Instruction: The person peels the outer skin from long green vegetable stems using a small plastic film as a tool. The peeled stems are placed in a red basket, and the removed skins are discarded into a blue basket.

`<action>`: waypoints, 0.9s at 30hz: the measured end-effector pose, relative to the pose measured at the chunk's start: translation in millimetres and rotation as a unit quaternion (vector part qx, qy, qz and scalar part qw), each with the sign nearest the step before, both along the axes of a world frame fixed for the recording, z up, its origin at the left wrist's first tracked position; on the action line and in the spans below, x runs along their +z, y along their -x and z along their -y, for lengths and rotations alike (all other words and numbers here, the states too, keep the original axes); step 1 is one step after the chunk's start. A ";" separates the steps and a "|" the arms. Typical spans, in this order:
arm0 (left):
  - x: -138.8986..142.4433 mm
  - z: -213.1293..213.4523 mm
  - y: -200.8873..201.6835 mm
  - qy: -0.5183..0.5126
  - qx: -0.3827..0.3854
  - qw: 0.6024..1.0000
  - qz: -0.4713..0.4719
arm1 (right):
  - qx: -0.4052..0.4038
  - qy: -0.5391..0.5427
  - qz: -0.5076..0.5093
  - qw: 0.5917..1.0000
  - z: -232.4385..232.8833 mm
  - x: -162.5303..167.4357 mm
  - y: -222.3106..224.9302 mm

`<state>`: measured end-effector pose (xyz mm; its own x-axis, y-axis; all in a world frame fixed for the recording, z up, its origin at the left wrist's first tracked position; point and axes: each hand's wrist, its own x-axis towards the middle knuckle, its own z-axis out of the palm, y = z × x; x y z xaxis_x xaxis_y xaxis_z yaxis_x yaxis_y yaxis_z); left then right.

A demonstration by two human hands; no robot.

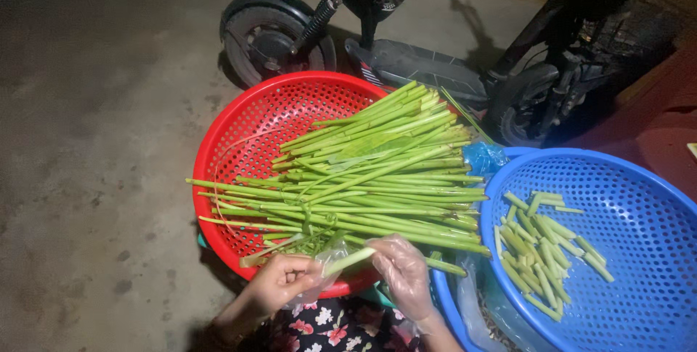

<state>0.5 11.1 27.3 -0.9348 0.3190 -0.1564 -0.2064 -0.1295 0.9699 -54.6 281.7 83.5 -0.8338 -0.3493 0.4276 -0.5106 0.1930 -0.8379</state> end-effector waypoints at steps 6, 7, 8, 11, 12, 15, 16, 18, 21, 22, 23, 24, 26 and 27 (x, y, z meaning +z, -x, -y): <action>-7.4 -23.9 1.0 0.022 0.005 0.999 -0.043 | -0.005 0.388 0.327 0.862 36.6 -21.6 -16.7; -8.8 -29.0 0.7 0.034 0.010 0.998 -0.051 | 0.009 0.451 0.378 0.809 39.3 -21.5 -19.8; -10.1 -32.9 1.0 0.021 0.010 0.999 -0.043 | 0.025 0.470 0.391 0.791 38.9 -20.1 -21.7; -13.7 -38.7 1.5 0.009 0.013 0.999 -0.038 | 0.091 0.532 0.412 0.734 37.2 -13.4 -23.7; -15.0 -38.6 2.0 0.023 0.015 0.998 -0.050 | 0.124 0.555 0.405 0.716 35.8 -10.5 -21.6; -21.1 -37.3 3.0 0.060 0.011 0.996 -0.061 | 0.098 0.592 0.414 0.685 19.9 -0.9 -13.9; -23.7 -36.7 2.7 0.072 0.008 0.996 -0.059 | 0.068 0.599 0.423 0.677 10.7 2.6 -10.7; -29.7 -35.5 2.5 0.057 0.003 0.997 -0.048 | 0.044 0.604 0.392 0.692 -8.7 9.2 0.2; -37.5 -29.5 1.1 0.072 0.018 0.995 0.060 | 0.010 0.614 0.343 0.711 -27.7 13.6 8.1; -39.6 -27.1 1.1 0.083 0.025 0.990 0.110 | -0.002 0.617 0.325 0.717 -31.0 13.7 8.7; -41.1 -24.8 1.8 0.077 0.029 0.996 0.046 | 0.017 0.599 0.294 0.744 -31.9 12.8 7.8; -41.8 -21.7 2.2 0.069 0.033 0.997 -0.017 | 0.036 0.580 0.263 0.770 -30.6 11.2 5.8; -43.3 -16.5 2.5 0.042 0.043 0.997 -0.057 | 0.020 0.538 0.254 0.804 -27.3 8.1 0.7; -43.4 -12.9 0.5 0.021 0.049 0.998 -0.033 | -0.015 0.515 0.275 0.812 -25.6 7.0 -2.3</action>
